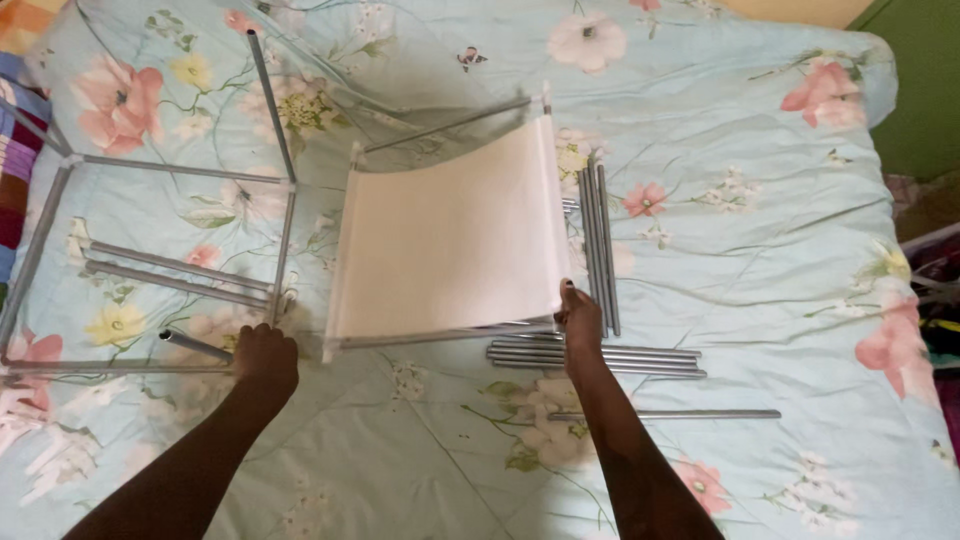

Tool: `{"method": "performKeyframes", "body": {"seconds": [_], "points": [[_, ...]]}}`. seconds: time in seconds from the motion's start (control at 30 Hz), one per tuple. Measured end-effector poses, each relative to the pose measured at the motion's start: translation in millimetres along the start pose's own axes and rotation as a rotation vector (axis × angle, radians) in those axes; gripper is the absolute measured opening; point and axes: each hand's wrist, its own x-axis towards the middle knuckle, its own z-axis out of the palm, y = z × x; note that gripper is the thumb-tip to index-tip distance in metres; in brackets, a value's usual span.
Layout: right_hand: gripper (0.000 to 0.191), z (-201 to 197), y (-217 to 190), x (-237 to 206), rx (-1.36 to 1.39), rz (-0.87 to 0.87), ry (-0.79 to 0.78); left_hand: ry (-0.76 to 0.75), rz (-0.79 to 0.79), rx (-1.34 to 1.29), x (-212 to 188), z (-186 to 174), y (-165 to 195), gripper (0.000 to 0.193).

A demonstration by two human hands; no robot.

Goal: The person assembles a folding chair on a bed, fitting metal frame tubes into the fabric seat's corner pockets and attaching cross bars to build the frame, working piece by piece until the chair frame takes shape.

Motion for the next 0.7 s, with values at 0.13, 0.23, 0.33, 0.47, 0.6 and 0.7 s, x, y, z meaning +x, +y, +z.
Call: {"method": "performKeyframes", "body": {"seconds": [0.13, 0.23, 0.33, 0.47, 0.6, 0.7], "points": [[0.036, -36, 46, -44, 0.09, 0.071, -0.037, 0.15, -0.061, -0.364, -21, -1, 26, 0.034], [0.038, -55, 74, -83, 0.185, 0.101, -0.115, 0.226, -0.075, -0.496, -43, 10, 48, 0.045], [0.041, -60, 97, -116, 0.309, 0.178, -0.116, 0.308, -0.013, -0.533, -63, 30, 64, 0.049], [0.045, -63, 121, -152, 0.3, 0.244, -0.07, 0.27, 0.109, -0.543, -72, 50, 79, 0.052], [0.053, -63, 140, -184, 0.105, 0.261, -0.08, 0.074, 0.212, -0.557, -88, 70, 96, 0.051], [0.06, -61, 144, -202, -0.344, 0.187, -0.058, 0.046, 0.307, -0.587, -98, 78, 101, 0.053]]}}
